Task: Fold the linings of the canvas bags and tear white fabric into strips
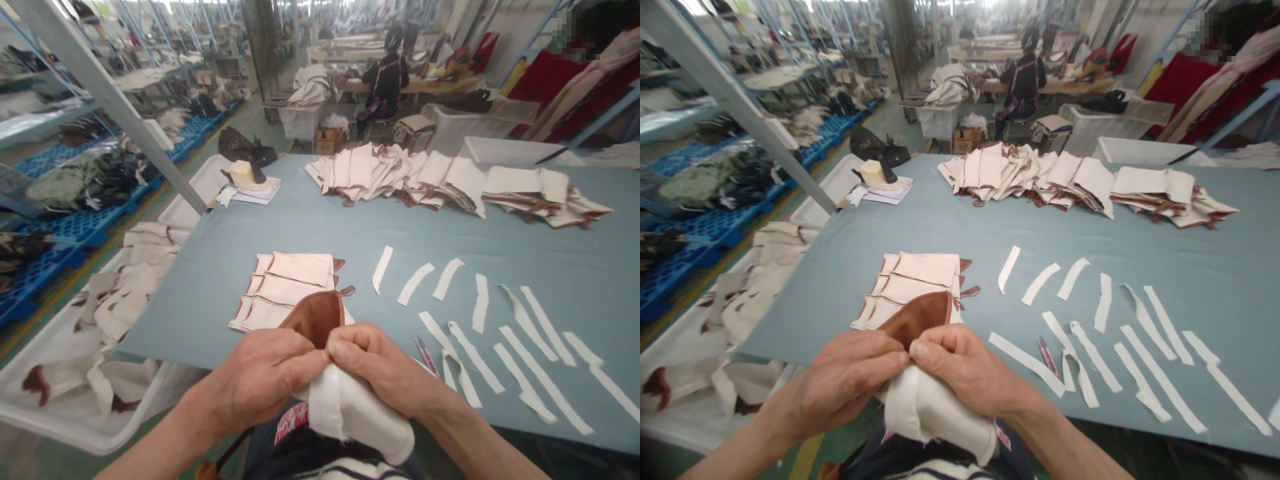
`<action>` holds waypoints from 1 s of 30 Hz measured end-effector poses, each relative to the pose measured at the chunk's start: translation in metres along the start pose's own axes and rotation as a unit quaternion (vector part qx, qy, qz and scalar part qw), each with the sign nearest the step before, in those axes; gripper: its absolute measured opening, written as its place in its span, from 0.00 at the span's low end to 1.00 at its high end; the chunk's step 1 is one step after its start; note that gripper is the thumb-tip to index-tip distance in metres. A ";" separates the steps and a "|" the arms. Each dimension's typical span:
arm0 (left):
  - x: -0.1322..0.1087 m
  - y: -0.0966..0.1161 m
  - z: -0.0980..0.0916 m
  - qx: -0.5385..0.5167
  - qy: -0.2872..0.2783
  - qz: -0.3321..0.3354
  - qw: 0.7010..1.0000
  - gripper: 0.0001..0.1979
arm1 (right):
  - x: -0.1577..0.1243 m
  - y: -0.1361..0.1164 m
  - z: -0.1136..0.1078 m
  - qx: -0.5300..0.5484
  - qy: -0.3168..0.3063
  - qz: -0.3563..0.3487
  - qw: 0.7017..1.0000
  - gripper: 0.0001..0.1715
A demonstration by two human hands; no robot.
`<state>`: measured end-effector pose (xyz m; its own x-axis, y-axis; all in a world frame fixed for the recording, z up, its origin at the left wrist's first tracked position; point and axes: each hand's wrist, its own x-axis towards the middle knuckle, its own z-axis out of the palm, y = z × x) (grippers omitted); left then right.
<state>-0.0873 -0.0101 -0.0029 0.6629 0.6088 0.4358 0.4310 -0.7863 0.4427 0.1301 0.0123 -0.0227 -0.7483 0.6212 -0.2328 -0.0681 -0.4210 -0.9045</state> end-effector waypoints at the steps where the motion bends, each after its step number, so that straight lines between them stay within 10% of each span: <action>1: -0.002 -0.001 0.002 -0.021 0.011 -0.002 1.000 0.13 | -0.001 0.000 0.001 -0.015 0.008 -0.011 1.000 0.33; 5: -0.006 0.000 0.008 -0.072 0.043 -0.002 0.997 0.12 | -0.008 -0.011 0.004 -0.216 0.040 -0.112 0.969 0.26; 17: -0.004 0.011 0.011 -0.024 0.030 -0.041 0.998 0.10 | -0.021 -0.022 0.004 -0.615 0.071 -0.268 0.738 0.19; 25: -0.007 0.012 0.011 0.028 -0.002 0.012 1.000 0.11 | -0.022 -0.011 0.011 -0.366 0.094 -0.186 0.907 0.15; 30: -0.011 0.006 0.023 0.056 -0.009 0.032 0.998 0.13 | -0.020 -0.001 0.007 -0.140 0.044 -0.064 0.987 0.29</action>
<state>-0.0778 -0.0234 -0.0232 0.7018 0.5562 0.4450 0.4526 -0.8306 0.3244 0.1403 -0.0044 -0.0148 -0.6842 0.7177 -0.1296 0.0364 -0.1439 -0.9889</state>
